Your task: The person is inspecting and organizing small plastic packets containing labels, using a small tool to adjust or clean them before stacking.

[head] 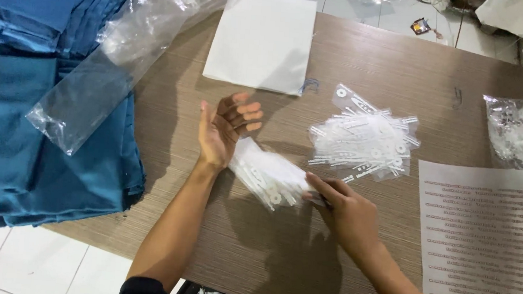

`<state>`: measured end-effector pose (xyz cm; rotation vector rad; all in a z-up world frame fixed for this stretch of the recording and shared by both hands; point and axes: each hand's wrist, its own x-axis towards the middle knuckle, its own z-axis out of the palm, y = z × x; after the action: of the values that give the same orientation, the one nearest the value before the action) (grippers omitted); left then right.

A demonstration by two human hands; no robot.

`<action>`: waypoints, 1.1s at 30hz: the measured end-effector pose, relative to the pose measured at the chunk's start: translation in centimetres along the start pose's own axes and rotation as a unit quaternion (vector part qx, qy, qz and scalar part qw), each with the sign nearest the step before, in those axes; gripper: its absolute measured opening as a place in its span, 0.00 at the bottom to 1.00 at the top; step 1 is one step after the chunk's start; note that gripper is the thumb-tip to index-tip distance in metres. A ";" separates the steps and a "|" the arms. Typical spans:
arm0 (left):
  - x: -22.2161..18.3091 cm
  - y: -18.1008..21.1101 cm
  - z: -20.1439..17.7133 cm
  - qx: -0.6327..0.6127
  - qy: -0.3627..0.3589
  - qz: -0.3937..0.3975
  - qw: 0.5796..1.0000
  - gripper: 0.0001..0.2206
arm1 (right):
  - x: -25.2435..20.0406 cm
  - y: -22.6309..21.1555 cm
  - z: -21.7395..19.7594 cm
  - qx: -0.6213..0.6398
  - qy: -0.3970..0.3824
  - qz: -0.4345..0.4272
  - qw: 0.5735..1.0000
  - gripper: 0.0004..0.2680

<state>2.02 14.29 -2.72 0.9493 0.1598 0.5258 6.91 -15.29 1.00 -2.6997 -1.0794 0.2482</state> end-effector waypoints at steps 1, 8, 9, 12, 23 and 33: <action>-0.1 -0.2 0.4 0.002 -0.003 -0.001 1.000 0.42 | -0.1 0.2 -0.4 0.002 0.002 0.002 1.000 0.22; -1.9 0.1 5.6 0.178 -0.162 0.008 0.970 0.33 | -1.4 2.1 -1.3 0.371 -0.010 0.094 0.924 0.23; -2.4 0.2 6.5 0.187 -0.198 -0.010 0.962 0.29 | -1.5 1.8 -2.3 0.425 -0.031 0.123 0.896 0.27; -3.2 0.6 8.1 0.273 -0.302 -0.065 0.911 0.25 | -1.1 4.2 -1.1 0.547 -0.068 0.179 0.815 0.26; -3.8 1.8 11.2 0.388 -0.314 -0.230 0.835 0.23 | -2.1 4.7 -0.7 0.434 0.022 0.037 0.900 0.04; -4.5 1.2 10.5 0.404 -0.337 -0.149 0.837 0.08 | -2.0 4.5 -2.6 0.537 -0.073 0.116 0.832 0.06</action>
<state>1.49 4.93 3.92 1.8474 -0.1284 -0.2336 9.02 -20.22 2.44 -1.7554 -0.3826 0.8225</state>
